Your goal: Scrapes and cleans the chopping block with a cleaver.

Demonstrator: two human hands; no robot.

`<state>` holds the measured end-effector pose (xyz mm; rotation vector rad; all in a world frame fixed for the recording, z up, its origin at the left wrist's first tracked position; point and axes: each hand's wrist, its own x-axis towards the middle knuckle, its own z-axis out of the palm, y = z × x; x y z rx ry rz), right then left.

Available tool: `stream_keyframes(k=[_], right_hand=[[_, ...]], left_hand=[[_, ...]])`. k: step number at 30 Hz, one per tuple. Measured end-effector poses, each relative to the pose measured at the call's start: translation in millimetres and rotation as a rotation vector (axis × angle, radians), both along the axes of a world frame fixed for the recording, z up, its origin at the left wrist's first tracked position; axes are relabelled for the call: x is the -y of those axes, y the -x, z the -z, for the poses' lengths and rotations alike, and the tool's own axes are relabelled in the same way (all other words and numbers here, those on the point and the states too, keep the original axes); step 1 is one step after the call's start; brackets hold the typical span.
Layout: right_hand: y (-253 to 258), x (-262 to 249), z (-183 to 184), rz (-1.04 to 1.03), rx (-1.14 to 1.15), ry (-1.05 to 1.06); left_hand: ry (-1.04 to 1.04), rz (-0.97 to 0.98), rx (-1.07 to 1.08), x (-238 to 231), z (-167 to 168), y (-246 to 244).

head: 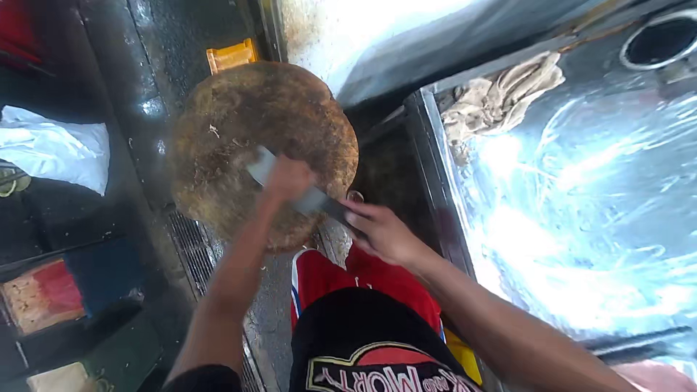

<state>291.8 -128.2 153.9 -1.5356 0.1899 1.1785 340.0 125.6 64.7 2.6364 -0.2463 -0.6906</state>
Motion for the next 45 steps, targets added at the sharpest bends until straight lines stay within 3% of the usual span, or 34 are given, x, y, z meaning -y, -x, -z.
stream_keyframes(k=[2,4,7,11,14,16,18,20,22,24,28,30,32,36,38,40,45], right_hand=[[-12.2,-44.4,13.8,0.007,-0.017,-0.051],[-8.6,-37.8,15.3,-0.009,-0.018,-0.079],[16.8,48.4,11.6,-0.029,-0.029,0.004],[46.7,179.6,-9.6,0.091,-0.168,0.093],[32.7,218.6,-13.4,0.127,-0.217,0.1],[1.8,188.7,-12.4,0.053,-0.179,0.105],[-20.2,117.5,-14.4,-0.018,-0.121,0.093],[-20.0,50.7,-12.4,-0.049,-0.1,0.055],[-14.0,23.4,-5.4,-0.048,-0.088,-0.026],[-8.1,45.3,3.7,-0.032,-0.096,-0.049],[-0.1,161.1,4.7,0.012,-0.155,0.022],[-6.7,196.1,3.0,0.045,-0.203,0.012],[-27.6,172.1,-4.5,0.015,-0.183,0.015],[-49.5,24.3,4.7,-0.019,-0.109,-0.056],[-52.0,-9.4,11.6,-0.026,-0.142,-0.1],[-50.5,7.2,15.8,-0.042,-0.128,-0.115],[-42.3,117.7,0.1,-0.092,-0.131,0.006]], left_hand=[[-0.113,-0.051,0.044,-49.4,-4.1,-12.0],[-0.14,-0.093,0.054,-51.0,-11.8,-8.2],[-0.087,-0.12,0.037,33.0,-8.0,25.2],[0.153,-0.011,-0.144,168.2,-9.5,46.9],[0.2,0.04,-0.205,205.1,-16.5,30.8],[0.19,0.003,-0.157,177.1,-19.8,14.2],[0.144,-0.026,-0.063,113.3,-14.0,-0.6],[0.033,-0.026,0.011,48.7,-6.6,-5.0],[-0.046,-0.064,0.114,14.8,-4.4,5.2],[-0.11,-0.095,0.107,31.6,-4.2,12.0],[-0.043,-0.072,-0.126,147.9,-14.0,14.2],[0.034,-0.026,-0.184,182.9,-17.5,3.5],[0.082,-0.008,-0.137,164.0,-17.7,-11.1],[-0.039,-0.083,0.034,18.9,-3.2,-32.0],[-0.124,-0.112,0.062,-19.4,-7.0,-35.9],[-0.152,-0.137,0.038,-8.0,-15.2,-34.9],[-0.029,-0.117,0.058,102.8,-10.4,-5.5]])
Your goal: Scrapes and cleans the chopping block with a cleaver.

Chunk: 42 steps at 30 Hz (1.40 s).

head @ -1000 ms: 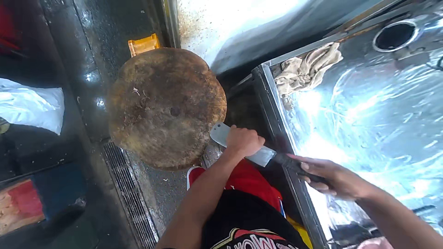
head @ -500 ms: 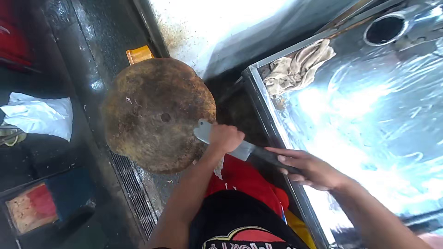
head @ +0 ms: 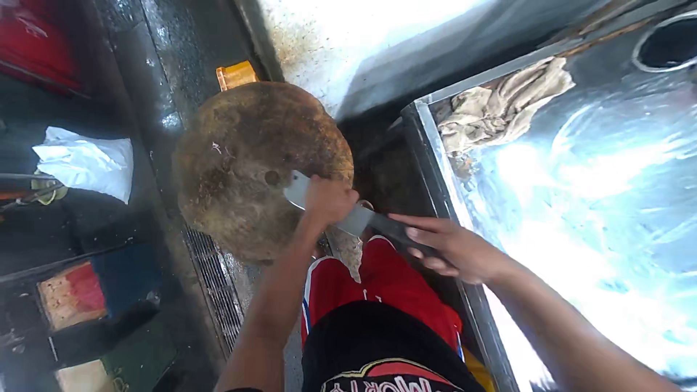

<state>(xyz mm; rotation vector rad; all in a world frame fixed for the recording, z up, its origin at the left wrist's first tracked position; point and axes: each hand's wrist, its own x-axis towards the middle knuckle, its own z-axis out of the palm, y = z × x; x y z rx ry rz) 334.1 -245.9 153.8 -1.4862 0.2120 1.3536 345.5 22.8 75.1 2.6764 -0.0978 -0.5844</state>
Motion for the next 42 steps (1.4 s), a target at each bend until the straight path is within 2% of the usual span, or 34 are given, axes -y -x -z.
stream_keyframes(k=[1,3,5,7,8,11,13,16,18,20,22,25,27,29,31,33,35,36,38,40,42], right_hand=[[0.3,-7.3,-5.3,-0.005,-0.004,0.004],[-2.6,-65.1,-9.9,-0.033,0.067,0.006],[-0.4,-133.8,0.4,-0.046,0.067,-0.025],[6.3,-166.4,8.8,-0.033,0.036,-0.054],[11.0,-162.0,9.6,-0.028,0.032,-0.071],[28.9,-100.3,6.5,-0.029,0.035,-0.073],[30.1,-81.8,-0.5,-0.053,0.023,-0.036],[31.1,-127.9,3.8,-0.039,0.045,-0.045],[37.0,-159.5,12.8,-0.001,0.028,-0.059],[47.4,-158.9,15.9,0.018,0.03,-0.082],[62.8,-120.5,16.6,-0.009,0.041,-0.077],[88.3,-36.5,5.6,-0.063,-0.013,-0.003],[105.5,-9.7,-2.3,-0.073,-0.072,0.011],[109.0,-36.8,-2.2,-0.043,-0.036,-0.008],[95.6,-103.5,3.7,0.007,0.058,-0.06],[80.6,-167.0,13.1,0.049,0.066,-0.095],[81.7,-184.1,18.8,0.059,0.034,-0.114],[86.3,-171.9,18.2,0.034,0.054,-0.115],[103.4,-115.2,13.7,-0.032,0.085,-0.066],[124.6,-47.5,5.3,-0.084,0.036,0.011],[139.1,-10.0,-2.0,-0.085,-0.05,0.044]], left_hand=[[0.035,0.019,0.004,-3.9,2.9,2.3],[0.066,0.002,0.009,-56.0,6.7,1.1],[-0.013,-0.077,-0.006,-125.0,10.7,2.6],[-0.104,-0.117,-0.022,-161.2,3.6,6.2],[-0.118,-0.12,-0.035,-158.9,-2.0,7.6],[-0.058,-0.109,-0.044,-100.7,-3.6,29.1],[-0.031,-0.063,-0.063,-79.5,-0.3,38.7],[-0.009,-0.043,0.027,-123.0,6.7,38.3],[-0.062,-0.066,0.009,-155.6,8.6,31.7],[-0.088,-0.096,-0.007,-157.2,3.6,36.5],[-0.074,-0.12,0.021,-121.2,5.7,59.0],[0.011,-0.078,-0.181,-37.9,4.1,97.0],[0.069,-0.045,-0.162,-11.2,1.0,121.8],[0.058,-0.02,-0.167,-36.0,-6.7,116.5],[0.04,-0.022,-0.17,-97.8,-8.1,87.2],[-0.033,-0.02,-0.081,-158.8,4.8,58.4],[-0.085,-0.06,-0.051,-179.5,5.6,53.0],[-0.088,-0.081,-0.034,-170.2,4.7,60.2],[-0.052,-0.116,-0.052,-114.9,8.8,93.7],[0.048,-0.095,-0.17,-47.4,7.7,132.8],[0.106,-0.071,-0.197,-11.1,0.3,155.5]])
